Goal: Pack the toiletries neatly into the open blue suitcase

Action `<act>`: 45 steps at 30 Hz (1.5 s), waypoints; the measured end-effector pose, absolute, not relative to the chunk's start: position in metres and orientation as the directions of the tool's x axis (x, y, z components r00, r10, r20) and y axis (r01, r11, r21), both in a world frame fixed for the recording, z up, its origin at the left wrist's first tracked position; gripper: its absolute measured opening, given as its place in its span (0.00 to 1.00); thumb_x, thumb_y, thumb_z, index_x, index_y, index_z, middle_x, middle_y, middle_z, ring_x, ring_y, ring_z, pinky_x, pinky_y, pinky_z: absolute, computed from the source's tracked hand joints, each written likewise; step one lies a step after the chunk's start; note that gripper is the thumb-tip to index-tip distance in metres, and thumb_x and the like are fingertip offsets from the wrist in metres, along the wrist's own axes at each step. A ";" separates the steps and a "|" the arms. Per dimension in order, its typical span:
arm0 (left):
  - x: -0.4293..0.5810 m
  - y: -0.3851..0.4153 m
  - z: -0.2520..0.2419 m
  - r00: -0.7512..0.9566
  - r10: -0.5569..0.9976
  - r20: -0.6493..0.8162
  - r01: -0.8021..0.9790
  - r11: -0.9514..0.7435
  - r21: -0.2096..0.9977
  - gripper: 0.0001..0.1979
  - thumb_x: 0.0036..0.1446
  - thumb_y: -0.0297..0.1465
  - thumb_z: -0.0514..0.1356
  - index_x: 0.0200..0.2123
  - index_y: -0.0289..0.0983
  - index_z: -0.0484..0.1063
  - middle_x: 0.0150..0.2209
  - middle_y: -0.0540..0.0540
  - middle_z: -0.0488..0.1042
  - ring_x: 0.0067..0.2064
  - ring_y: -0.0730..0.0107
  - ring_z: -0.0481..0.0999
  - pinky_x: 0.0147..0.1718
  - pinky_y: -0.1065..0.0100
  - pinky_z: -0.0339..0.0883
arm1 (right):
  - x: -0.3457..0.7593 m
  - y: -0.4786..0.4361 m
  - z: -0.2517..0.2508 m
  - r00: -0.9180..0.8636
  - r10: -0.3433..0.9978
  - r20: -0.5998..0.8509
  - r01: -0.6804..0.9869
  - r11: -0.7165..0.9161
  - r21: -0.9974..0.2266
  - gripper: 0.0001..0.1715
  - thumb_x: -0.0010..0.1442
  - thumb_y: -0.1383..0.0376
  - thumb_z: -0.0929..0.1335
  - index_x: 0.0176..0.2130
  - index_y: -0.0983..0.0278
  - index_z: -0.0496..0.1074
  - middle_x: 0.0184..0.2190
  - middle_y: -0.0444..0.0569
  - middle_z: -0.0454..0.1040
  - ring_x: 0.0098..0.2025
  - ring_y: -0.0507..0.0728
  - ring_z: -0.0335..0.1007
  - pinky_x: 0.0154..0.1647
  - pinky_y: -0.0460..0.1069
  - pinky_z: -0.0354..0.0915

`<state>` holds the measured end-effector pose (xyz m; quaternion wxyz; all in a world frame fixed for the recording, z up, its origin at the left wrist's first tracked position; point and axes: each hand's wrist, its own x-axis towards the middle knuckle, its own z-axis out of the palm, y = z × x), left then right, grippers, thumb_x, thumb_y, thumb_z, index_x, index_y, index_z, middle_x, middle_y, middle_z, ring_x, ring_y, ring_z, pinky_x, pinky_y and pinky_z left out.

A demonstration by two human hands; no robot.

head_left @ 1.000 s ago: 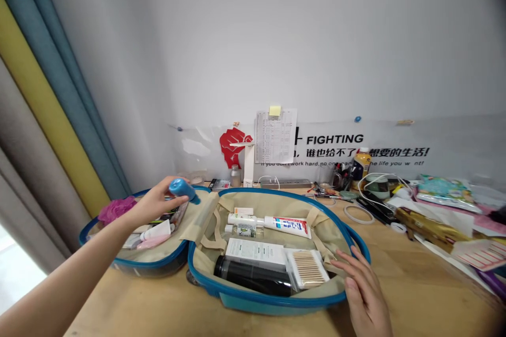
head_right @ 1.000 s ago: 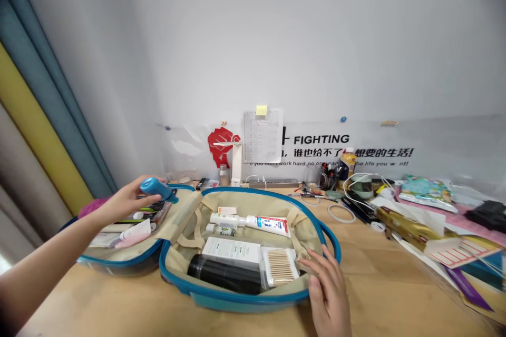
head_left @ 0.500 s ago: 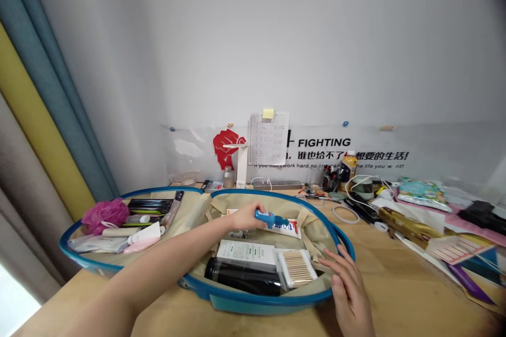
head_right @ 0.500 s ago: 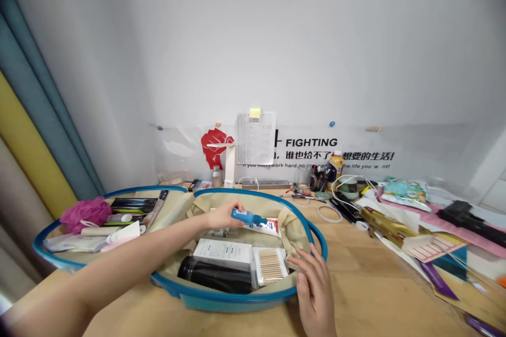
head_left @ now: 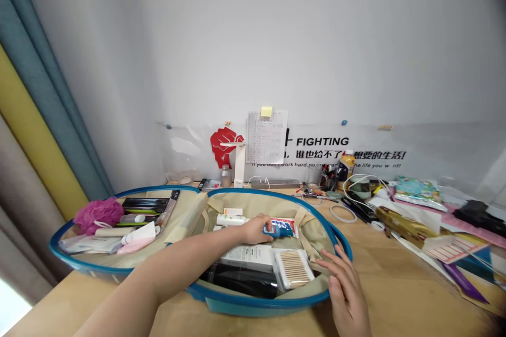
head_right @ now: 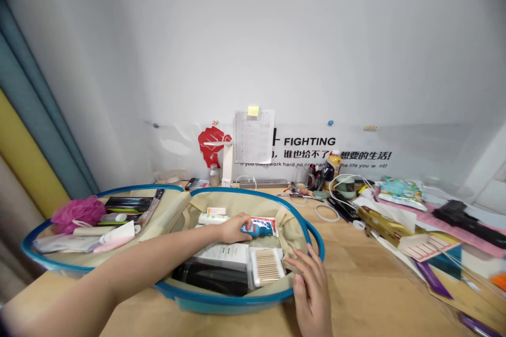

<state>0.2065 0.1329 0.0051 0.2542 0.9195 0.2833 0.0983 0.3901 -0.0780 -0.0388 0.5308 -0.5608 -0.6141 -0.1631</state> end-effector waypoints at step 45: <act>0.202 0.116 0.033 0.780 0.608 -0.147 0.625 -0.761 0.174 0.18 0.62 0.38 0.59 0.53 0.37 0.68 0.53 0.42 0.70 0.50 0.61 0.73 0.49 0.53 0.70 | 0.393 -0.075 -0.036 0.125 0.488 0.864 0.887 0.334 -0.318 0.18 0.67 0.59 0.57 0.44 0.59 0.74 0.47 0.53 0.76 0.60 0.67 0.64 0.52 0.64 0.66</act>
